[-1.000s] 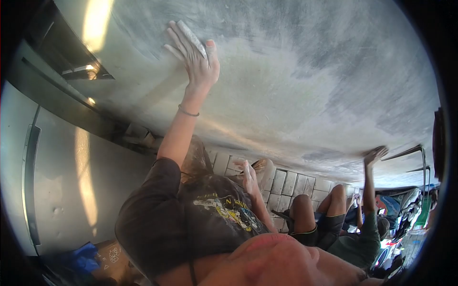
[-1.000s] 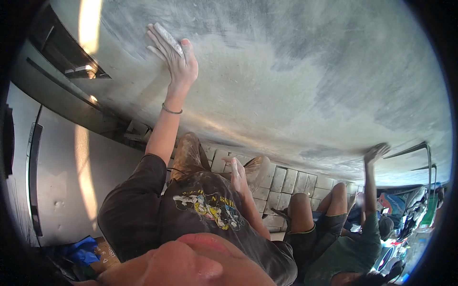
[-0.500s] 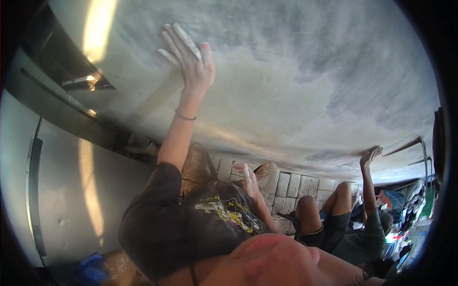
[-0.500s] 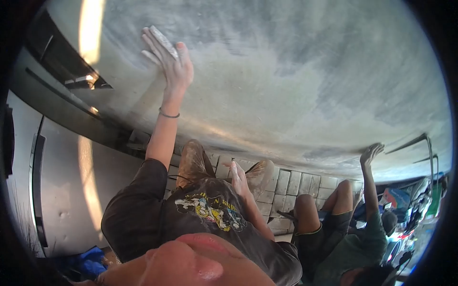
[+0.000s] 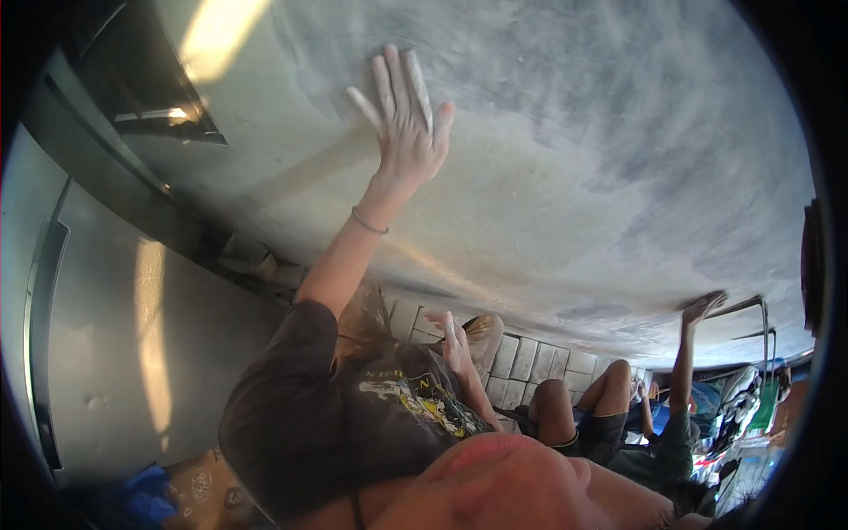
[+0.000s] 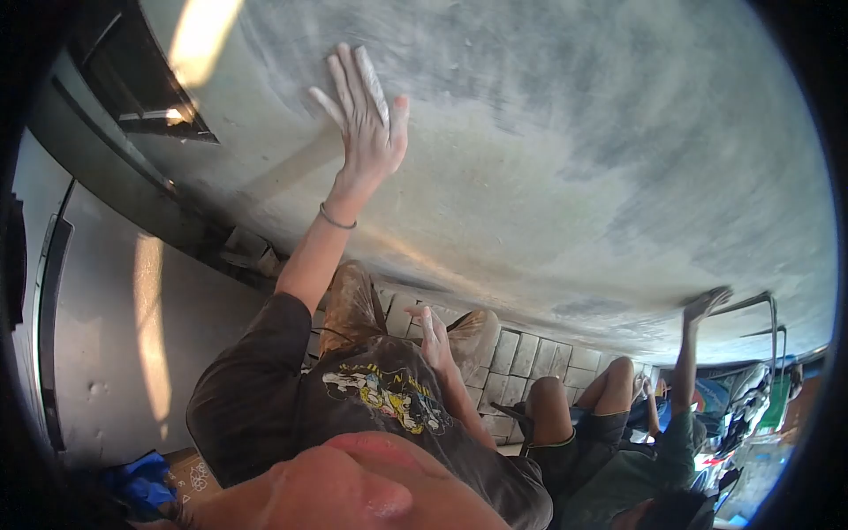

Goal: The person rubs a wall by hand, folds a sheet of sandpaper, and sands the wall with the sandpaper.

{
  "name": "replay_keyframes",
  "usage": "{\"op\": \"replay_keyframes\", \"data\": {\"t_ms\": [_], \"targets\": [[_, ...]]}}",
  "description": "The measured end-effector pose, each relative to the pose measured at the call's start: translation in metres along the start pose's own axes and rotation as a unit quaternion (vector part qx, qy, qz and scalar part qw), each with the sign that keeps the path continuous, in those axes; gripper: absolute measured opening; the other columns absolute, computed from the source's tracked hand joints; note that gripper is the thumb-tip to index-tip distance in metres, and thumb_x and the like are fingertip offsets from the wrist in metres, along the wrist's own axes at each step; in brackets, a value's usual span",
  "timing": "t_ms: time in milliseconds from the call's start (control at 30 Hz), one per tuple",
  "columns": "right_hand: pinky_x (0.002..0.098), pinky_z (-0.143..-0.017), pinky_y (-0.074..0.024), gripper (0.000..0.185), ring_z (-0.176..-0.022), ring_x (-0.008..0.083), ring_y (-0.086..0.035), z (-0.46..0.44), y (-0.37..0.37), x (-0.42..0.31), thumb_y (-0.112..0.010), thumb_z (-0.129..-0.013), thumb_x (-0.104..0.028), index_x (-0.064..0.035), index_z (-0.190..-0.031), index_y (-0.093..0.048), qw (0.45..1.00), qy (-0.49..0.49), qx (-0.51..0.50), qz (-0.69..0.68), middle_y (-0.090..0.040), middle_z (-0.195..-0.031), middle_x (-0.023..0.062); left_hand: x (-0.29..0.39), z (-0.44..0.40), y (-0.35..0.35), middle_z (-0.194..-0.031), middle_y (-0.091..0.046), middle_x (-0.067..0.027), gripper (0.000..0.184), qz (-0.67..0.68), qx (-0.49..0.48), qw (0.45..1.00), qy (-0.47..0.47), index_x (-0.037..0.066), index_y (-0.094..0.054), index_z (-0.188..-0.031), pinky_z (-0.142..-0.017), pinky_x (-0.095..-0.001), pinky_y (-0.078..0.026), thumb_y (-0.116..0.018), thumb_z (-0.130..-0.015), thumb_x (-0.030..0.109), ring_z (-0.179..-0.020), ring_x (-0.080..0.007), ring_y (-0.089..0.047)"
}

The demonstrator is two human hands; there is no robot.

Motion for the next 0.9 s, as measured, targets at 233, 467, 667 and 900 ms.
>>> {"op": "replay_keyframes", "data": {"t_ms": [233, 467, 667, 900], "targets": [[0.0408, -0.1, -0.0433, 0.063, -0.11, 0.0289, -0.059, -0.009, -0.017, -0.011, -0.023, -0.108, -0.044, 0.0033, -0.117, -0.065, 1.0, 0.004, -0.007, 0.011, -0.066, -0.115, 0.0184, -0.033, 0.096, -0.066, -0.159, 0.007, -0.0354, 0.083, -0.066, -0.023, 0.997, -0.027, -0.011, 0.003, -0.153, -0.109, -0.0665, 0.02, -0.032, -0.104, 0.045, -0.147, -0.0494, 0.016], [0.042, -0.1, -0.0433, 0.065, -0.113, 0.0311, -0.059, -0.01, -0.017, -0.009, -0.022, -0.108, -0.045, 0.0032, -0.117, -0.064, 0.997, 0.037, -0.028, 0.056, -0.066, -0.117, 0.0187, -0.01, 0.009, -0.005, -0.159, 0.008, -0.0357, 0.083, 0.031, 0.031, 0.999, 0.024, -0.01, 0.002, -0.154, -0.109, -0.0675, 0.019, -0.034, -0.104, 0.045, -0.147, -0.0494, 0.017], [0.0415, -0.103, -0.0418, 0.068, -0.115, 0.0289, -0.058, -0.009, -0.001, -0.003, -0.019, -0.108, -0.047, 0.0028, -0.119, -0.064, 0.998, 0.041, -0.009, 0.039, -0.066, -0.12, 0.0177, 0.007, 0.045, -0.034, -0.158, 0.008, -0.0364, 0.084, -0.035, -0.001, 0.999, -0.026, -0.012, 0.002, -0.152, -0.109, -0.0674, 0.02, -0.032, -0.104, 0.047, -0.147, -0.049, 0.017], [0.0422, -0.1, -0.0423, 0.062, -0.109, 0.0314, -0.059, -0.001, -0.003, -0.009, -0.022, -0.109, -0.041, 0.0061, -0.114, -0.063, 0.999, 0.044, -0.01, 0.028, -0.064, -0.113, 0.0203, 0.016, 0.021, -0.03, -0.159, 0.01, -0.0349, 0.083, 0.004, 0.012, 1.0, -0.006, -0.013, 0.003, -0.152, -0.108, -0.0656, 0.023, -0.025, -0.105, 0.049, -0.147, -0.0465, 0.019]]}}
Point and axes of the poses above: each hand's wrist, its own z-axis away from the middle knuckle, its own y-axis out of the back of the hand, x = y × z, the point moved 6 cm from there along -z, towards the middle knuckle
